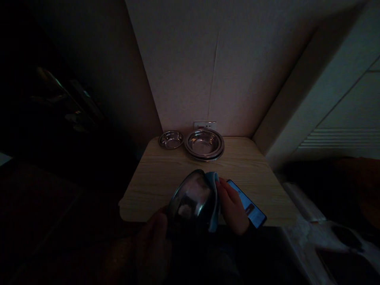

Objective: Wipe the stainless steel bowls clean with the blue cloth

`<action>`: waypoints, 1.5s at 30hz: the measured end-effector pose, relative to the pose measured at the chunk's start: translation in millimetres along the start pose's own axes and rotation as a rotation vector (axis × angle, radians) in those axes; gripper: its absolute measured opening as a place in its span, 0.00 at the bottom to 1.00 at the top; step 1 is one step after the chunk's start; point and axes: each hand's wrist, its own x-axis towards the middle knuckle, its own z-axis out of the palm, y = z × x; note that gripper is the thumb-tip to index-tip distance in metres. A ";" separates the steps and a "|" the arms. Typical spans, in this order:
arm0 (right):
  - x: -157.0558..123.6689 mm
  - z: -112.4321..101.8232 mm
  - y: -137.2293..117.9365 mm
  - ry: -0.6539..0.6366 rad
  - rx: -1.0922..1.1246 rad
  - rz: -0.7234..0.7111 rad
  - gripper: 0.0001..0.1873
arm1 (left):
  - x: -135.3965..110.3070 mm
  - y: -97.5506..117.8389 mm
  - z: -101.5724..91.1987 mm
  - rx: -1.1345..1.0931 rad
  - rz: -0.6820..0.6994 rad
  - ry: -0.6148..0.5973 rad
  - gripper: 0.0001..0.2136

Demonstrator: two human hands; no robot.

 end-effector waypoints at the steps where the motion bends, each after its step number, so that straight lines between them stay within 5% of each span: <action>1: -1.4 0.3 2.7 0.025 0.034 0.048 0.18 | -0.1 -1.2 0.7 -0.017 -0.004 0.011 0.21; 6: -14.9 5.1 3.6 0.111 0.080 0.087 0.17 | 0.8 -5.5 6.0 -0.004 0.020 0.021 0.21; 12: -25.1 9.5 -0.9 0.130 -0.020 -0.065 0.15 | 3.8 -0.3 4.5 0.184 0.102 0.005 0.19; 16: -43.0 15.7 -6.3 0.174 -0.238 -0.355 0.15 | 4.1 6.3 4.2 0.209 0.097 -0.039 0.18; 20: -52.3 21.0 -12.3 0.082 -0.430 -0.718 0.15 | 1.5 2.3 4.6 0.206 0.098 -0.053 0.18; 22: -46.4 19.2 -12.5 0.054 -0.436 -0.694 0.15 | -0.1 -1.1 4.6 0.209 0.098 -0.043 0.18; 26: -33.9 14.3 -13.8 0.087 -0.367 -0.409 0.16 | -1.0 1.0 6.0 0.212 0.104 -0.034 0.19; 32: -38.1 19.4 -24.4 0.016 -0.427 -0.581 0.14 | 1.5 8.9 8.0 0.307 0.155 -0.062 0.16; 38: -22.3 15.4 -11.1 0.041 -0.303 -0.284 0.15 | 0.4 0.6 6.5 0.308 0.197 0.005 0.18; 45: -45.0 22.8 -19.7 0.035 -0.358 -0.549 0.17 | 0.5 4.2 6.5 0.289 0.186 -0.055 0.17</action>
